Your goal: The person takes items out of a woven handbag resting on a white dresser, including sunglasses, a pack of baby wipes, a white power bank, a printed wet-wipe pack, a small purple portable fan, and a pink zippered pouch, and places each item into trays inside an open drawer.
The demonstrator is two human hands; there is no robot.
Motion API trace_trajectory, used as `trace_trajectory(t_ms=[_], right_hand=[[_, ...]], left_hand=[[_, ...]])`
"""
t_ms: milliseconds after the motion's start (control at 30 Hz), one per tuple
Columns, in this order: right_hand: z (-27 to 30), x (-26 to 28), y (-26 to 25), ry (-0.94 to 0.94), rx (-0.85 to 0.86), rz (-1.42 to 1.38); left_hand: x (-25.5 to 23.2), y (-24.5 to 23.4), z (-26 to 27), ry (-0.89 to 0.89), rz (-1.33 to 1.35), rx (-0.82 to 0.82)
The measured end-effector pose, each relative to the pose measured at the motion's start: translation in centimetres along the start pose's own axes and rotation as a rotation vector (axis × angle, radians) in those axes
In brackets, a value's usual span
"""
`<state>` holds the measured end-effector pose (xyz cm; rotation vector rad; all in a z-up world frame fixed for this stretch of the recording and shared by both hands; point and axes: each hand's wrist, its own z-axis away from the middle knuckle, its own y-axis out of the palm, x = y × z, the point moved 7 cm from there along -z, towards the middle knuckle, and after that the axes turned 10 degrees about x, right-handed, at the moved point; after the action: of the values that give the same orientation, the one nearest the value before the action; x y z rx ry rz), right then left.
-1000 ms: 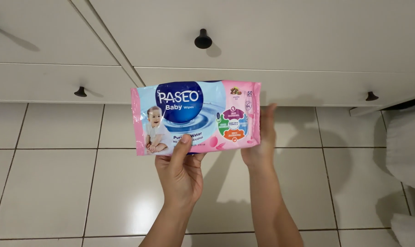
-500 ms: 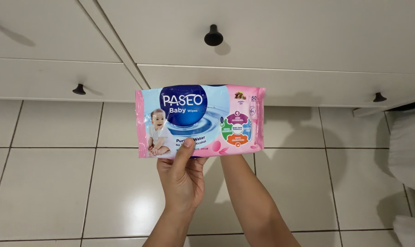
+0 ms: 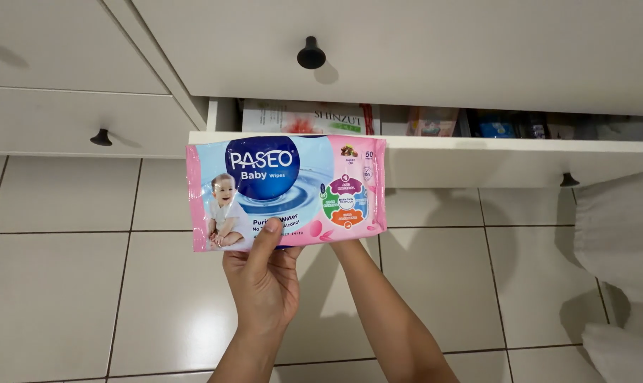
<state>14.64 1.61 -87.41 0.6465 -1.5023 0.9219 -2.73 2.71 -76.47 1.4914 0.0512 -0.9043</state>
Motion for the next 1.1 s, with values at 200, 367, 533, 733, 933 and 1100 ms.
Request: trace_trajectory(t_ms=[200,367,533,733,933,1100], right_hand=[[3.7,0.3,1.1,-0.075,0.153,0.29],[7.8,1.7,1.3,-0.095,0.203,0.379],[10.6,3.7,1.4,0.003,0.257,0.307],[12.7,4.6,2.0,0.113,0.271,0.255],[14.4,6.6,-0.7,0.161,0.586,0.4],[13.2,12.1,-14.3,0.152,-0.077,-0.232]], left_hand=[[-0.3,0.5,0.6,0.0,0.001,0.01],[-0.3,1.0,1.2,0.015,0.018,0.031],[-0.6,1.5,1.5,0.024,0.014,0.034],[-0.6,1.9,1.8,0.006,0.02,0.024],[-0.7,2.0,2.0,0.017,0.034,0.035],[-0.9,2.2,1.8,0.02,-0.009,0.029]])
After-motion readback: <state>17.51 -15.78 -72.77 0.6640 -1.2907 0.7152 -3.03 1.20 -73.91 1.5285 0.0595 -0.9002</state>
